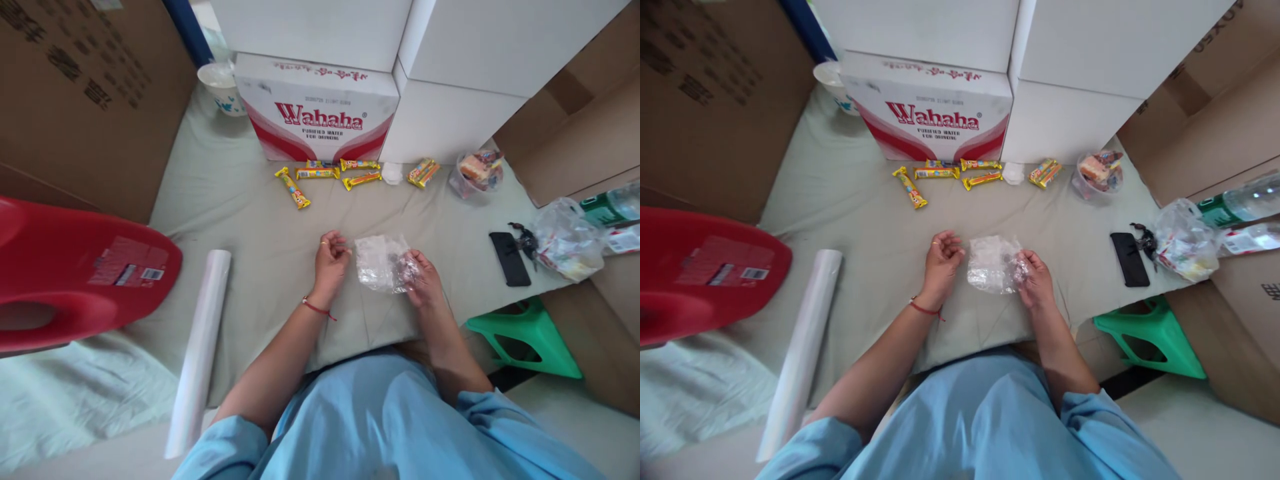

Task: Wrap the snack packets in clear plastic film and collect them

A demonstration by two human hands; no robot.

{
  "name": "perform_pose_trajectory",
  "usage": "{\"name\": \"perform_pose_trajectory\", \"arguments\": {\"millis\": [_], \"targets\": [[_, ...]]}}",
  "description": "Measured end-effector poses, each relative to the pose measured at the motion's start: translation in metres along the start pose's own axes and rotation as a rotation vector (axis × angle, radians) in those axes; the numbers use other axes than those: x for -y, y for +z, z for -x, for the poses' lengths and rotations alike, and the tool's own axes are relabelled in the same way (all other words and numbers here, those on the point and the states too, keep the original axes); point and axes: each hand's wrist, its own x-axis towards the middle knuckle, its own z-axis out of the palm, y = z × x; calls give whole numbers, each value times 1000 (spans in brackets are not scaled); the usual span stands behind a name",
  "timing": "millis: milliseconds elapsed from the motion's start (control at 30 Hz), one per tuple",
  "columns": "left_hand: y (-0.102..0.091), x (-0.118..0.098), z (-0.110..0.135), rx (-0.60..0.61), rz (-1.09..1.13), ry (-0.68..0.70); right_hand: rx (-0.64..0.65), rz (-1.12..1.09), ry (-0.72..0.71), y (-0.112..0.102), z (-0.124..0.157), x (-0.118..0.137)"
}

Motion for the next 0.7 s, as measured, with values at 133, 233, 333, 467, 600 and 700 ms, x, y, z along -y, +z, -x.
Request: {"name": "perform_pose_trajectory", "arguments": {"millis": [133,233,333,467,600,700], "targets": [[-2,-4,9,36,-201,212,49,-11,25,6,5,1],[1,-6,18,191,-356,326,110,5,42,13,11,-1],[5,-5,22,285,-462,376,163,58,69,20,16,-6],[5,-5,18,247,-328,275,195,113,45,23,19,-7],[0,-10,10,77,-32,100,172,125,1,17,17,0],[-3,-14,4,-32,166,-5,122,123,-25,8,14,6]]}}
